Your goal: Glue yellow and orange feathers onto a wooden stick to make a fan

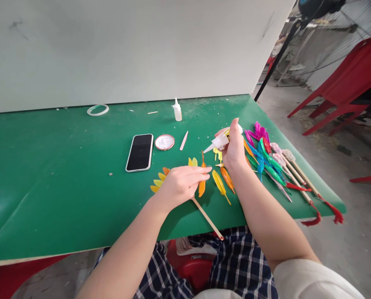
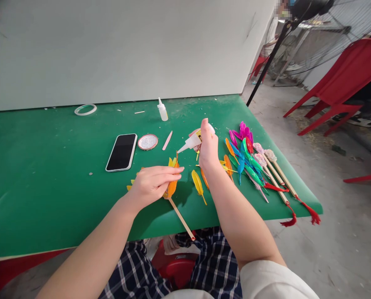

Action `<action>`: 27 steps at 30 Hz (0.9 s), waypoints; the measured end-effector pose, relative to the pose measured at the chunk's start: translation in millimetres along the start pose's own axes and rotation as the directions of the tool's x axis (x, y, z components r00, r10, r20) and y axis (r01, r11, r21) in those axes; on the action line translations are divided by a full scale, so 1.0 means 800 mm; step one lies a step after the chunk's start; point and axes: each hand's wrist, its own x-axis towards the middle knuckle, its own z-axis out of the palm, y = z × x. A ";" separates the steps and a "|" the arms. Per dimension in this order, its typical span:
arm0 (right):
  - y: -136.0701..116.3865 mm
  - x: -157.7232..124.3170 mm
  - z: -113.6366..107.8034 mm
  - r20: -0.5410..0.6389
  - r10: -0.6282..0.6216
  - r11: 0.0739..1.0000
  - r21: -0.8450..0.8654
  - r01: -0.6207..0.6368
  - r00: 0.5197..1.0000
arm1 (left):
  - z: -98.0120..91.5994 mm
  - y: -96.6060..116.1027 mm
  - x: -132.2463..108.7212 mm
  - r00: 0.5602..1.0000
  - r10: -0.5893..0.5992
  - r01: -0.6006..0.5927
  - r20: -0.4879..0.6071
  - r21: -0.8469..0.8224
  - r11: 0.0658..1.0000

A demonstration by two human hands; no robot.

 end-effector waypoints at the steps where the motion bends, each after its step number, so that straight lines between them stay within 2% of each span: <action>1: 0.000 0.000 0.000 0.000 -0.001 1.000 -0.004 0.001 1.000 | 0.000 0.000 0.000 1.000 0.000 0.000 -0.001 0.000 1.000; 27: 0.001 -0.002 -0.002 0.015 -0.032 0.996 -0.088 0.034 0.999 | 0.000 0.001 0.001 1.000 -0.002 0.002 -0.002 0.015 1.000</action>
